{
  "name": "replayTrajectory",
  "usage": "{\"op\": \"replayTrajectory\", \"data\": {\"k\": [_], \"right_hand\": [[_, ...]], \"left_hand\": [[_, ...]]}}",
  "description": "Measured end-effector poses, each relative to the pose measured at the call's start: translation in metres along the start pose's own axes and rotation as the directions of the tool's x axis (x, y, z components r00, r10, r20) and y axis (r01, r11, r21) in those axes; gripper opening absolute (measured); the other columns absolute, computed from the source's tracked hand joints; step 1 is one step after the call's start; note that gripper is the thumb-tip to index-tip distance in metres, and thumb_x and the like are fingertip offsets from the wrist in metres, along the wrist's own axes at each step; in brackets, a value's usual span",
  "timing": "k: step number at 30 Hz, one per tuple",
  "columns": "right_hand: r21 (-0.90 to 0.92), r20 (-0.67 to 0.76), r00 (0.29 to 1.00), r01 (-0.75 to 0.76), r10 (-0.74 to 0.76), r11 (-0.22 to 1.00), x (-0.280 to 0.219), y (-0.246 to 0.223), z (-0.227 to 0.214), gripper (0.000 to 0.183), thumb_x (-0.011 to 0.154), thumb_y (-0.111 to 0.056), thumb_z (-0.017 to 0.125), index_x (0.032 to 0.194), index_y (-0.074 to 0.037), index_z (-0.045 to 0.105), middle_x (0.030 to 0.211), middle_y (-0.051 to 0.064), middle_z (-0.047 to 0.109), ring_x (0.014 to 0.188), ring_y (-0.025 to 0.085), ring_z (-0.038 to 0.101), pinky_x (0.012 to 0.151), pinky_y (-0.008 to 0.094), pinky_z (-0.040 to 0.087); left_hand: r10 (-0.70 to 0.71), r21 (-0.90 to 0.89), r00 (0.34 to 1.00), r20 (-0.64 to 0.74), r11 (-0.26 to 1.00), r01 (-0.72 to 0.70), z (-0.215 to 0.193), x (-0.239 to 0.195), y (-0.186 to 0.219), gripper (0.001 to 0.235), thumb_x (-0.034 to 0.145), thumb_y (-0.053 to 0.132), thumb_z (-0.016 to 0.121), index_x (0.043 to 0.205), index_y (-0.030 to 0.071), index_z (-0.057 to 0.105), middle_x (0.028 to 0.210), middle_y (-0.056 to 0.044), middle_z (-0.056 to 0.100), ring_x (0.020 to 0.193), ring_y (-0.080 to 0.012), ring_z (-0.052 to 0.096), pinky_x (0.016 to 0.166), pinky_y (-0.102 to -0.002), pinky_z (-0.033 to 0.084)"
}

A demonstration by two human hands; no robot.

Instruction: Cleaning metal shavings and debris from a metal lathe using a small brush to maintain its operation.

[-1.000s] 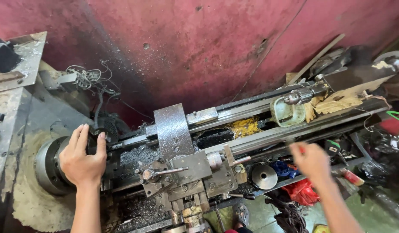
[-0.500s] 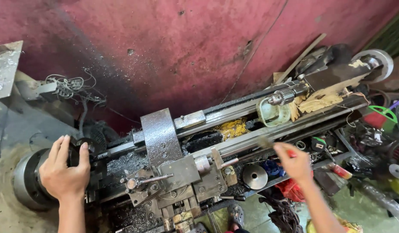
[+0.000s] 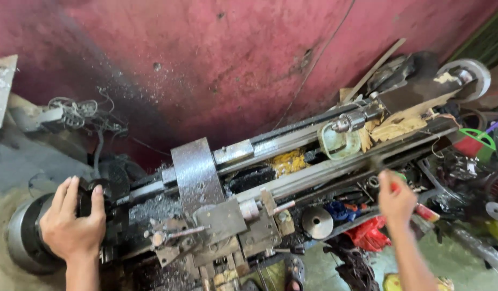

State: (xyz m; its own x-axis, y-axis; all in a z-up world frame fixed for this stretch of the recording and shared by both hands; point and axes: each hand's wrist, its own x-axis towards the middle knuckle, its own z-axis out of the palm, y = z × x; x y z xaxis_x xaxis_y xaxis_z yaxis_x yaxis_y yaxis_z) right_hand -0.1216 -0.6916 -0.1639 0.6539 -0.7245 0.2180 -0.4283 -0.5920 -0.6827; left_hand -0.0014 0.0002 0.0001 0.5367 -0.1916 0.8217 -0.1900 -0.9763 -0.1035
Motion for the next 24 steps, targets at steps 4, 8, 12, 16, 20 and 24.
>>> {"op": "replayTrajectory", "data": {"k": [4, 8, 12, 16, 20, 24], "right_hand": [[0.267, 0.22, 0.972, 0.018, -0.079, 0.963, -0.093, -0.097, 0.002, 0.032, 0.1, -0.027, 0.056, 0.098, -0.001, 0.074, 0.134, 0.015, 0.067, 0.038, 0.007, 0.035, 0.029, 0.021, 0.026], [0.404, 0.498, 0.851, -0.056, -0.168, 0.913, -0.152, -0.127, 0.023, 0.032, 0.089, -0.023, 0.066, 0.117, -0.011, 0.075, 0.124, 0.005, 0.075, 0.09, 0.013, 0.077, 0.07, 0.023, 0.059], [0.463, 0.571, 0.791, -0.088, -0.22, 0.882, -0.15, -0.123, 0.039, 0.037, 0.092, -0.026, 0.063, 0.124, -0.009, 0.071, 0.057, 0.002, 0.066, 0.044, 0.009, 0.038, 0.043, 0.022, 0.029], [0.331, 0.581, 0.813, -0.258, 0.019, 0.907, -0.096, -0.126, 0.003, 0.033, 0.093, -0.021, 0.064, 0.123, -0.01, 0.073, 0.066, 0.007, 0.072, 0.04, 0.01, 0.037, 0.032, 0.023, 0.026], [0.026, 0.285, 0.958, 0.027, -0.033, 0.999, -0.027, -0.093, -0.027, 0.039, 0.102, -0.034, 0.055, 0.128, -0.009, 0.068, 0.064, 0.002, 0.061, 0.037, 0.01, 0.034, 0.031, 0.027, 0.025], [-0.402, 0.204, 0.923, 0.382, -0.326, 0.832, 0.04, -0.052, -0.039, 0.04, 0.108, -0.03, 0.057, 0.135, -0.001, 0.065, 0.065, 0.006, 0.07, 0.038, 0.011, 0.051, 0.035, 0.021, 0.039]], "left_hand": [[-0.011, -0.008, 1.0, -0.022, 1.0, 0.011, 0.004, -0.002, -0.002, 0.034, 0.104, 0.018, 0.092, 0.129, -0.004, 0.085, 0.134, -0.017, 0.081, 0.106, -0.0327, 0.079, 0.088, -0.042, 0.061], [-0.004, 0.014, 1.0, -0.019, 1.0, 0.004, 0.006, -0.002, -0.003, 0.035, 0.105, 0.021, 0.093, 0.129, -0.004, 0.087, 0.133, -0.017, 0.082, 0.104, -0.0316, 0.08, 0.087, -0.041, 0.062], [-0.014, -0.018, 0.999, -0.029, 1.0, 0.013, 0.006, -0.002, -0.003, 0.034, 0.103, 0.019, 0.092, 0.128, -0.005, 0.086, 0.132, -0.019, 0.081, 0.102, -0.0329, 0.079, 0.086, -0.041, 0.061], [-0.011, -0.005, 1.0, -0.028, 1.0, 0.01, 0.004, -0.001, -0.002, 0.034, 0.105, 0.021, 0.09, 0.127, -0.004, 0.085, 0.131, -0.017, 0.082, 0.102, -0.0317, 0.079, 0.084, -0.04, 0.062], [-0.022, -0.028, 0.999, -0.031, 0.999, 0.021, 0.004, 0.004, 0.002, 0.034, 0.104, 0.021, 0.089, 0.126, -0.005, 0.085, 0.13, -0.019, 0.081, 0.099, -0.0324, 0.079, 0.082, -0.04, 0.061], [-0.037, -0.047, 0.999, -0.035, 0.998, 0.036, 0.007, 0.001, 0.0, 0.034, 0.101, 0.019, 0.089, 0.125, -0.004, 0.084, 0.13, -0.018, 0.08, 0.096, -0.0334, 0.077, 0.08, -0.042, 0.06]]}}
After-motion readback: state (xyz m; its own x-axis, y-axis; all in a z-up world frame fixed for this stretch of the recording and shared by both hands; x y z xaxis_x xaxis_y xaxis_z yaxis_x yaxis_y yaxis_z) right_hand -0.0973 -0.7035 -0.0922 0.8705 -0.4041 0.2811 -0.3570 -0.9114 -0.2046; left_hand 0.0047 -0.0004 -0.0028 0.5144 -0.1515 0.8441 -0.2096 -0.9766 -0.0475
